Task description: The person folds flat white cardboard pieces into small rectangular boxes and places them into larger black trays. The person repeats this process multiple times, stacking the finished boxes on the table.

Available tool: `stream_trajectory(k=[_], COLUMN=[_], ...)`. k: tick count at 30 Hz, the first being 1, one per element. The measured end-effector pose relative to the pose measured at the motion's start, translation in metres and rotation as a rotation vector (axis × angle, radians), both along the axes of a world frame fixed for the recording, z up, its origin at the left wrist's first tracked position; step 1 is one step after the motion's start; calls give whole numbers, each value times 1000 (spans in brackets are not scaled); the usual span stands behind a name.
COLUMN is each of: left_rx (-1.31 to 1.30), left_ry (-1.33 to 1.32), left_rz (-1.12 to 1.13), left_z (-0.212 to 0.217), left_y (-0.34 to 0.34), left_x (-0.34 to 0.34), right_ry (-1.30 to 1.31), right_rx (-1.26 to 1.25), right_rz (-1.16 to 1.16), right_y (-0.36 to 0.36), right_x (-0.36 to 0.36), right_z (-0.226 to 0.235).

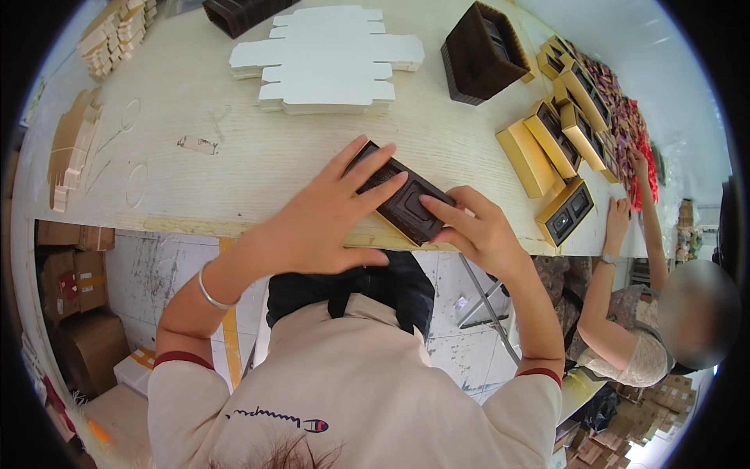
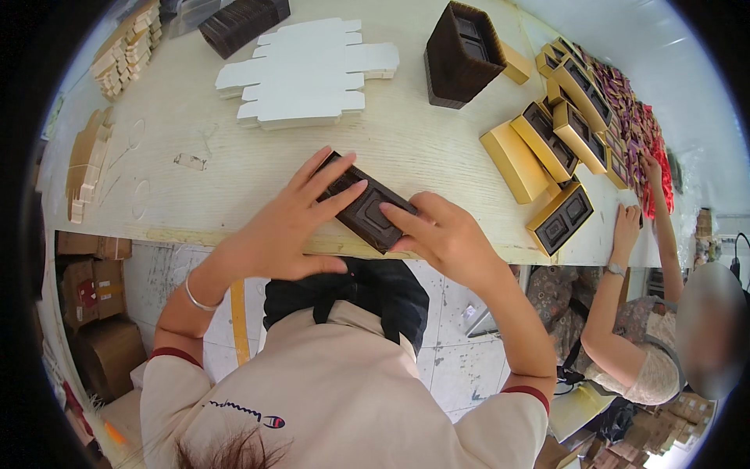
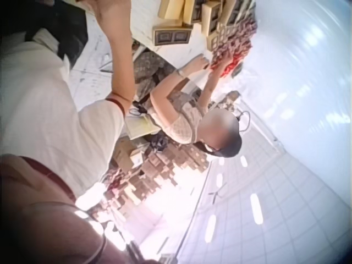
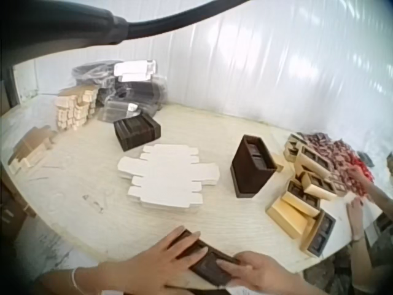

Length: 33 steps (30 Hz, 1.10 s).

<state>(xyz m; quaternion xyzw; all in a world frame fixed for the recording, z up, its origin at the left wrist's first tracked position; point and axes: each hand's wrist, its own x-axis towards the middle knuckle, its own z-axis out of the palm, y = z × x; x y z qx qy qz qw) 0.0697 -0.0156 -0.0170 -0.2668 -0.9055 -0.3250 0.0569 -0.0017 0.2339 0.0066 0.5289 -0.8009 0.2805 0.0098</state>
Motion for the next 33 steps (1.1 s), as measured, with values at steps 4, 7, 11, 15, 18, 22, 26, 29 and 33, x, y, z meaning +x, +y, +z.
stream_trajectory(k=[4,7,11,15,18,22,26,29,33], left_rx=[-10,-51,-70,-95,-179,-224,-364,-459,-291], left_ry=[29,69,43,41,82,94,111,104,-2], left_rz=[88,119,50,33,32,6,17,46,-7], left_z=[-3,0,4,4,-1,1,0,-2,3], left_y=[14,18,11,9,8,6,4,6,-5], left_x=[2,-1,-7,-10,-14,-15,-8,-4,-7], right_ry=[132,23,-338,-146,-32,38,147,135,197], right_rx=[70,35,4,38,92,118,11,49,-38], right_rz=[65,91,142,171,168,159,55,-78,-303], right_y=[-8,-20,-7,-13,-14,-14,-18,-24,-42], right_x=[7,6,7,4,4,2,16,39,62], right_z=[-4,1,-2,-1,-2,0,-21,-25,-39])
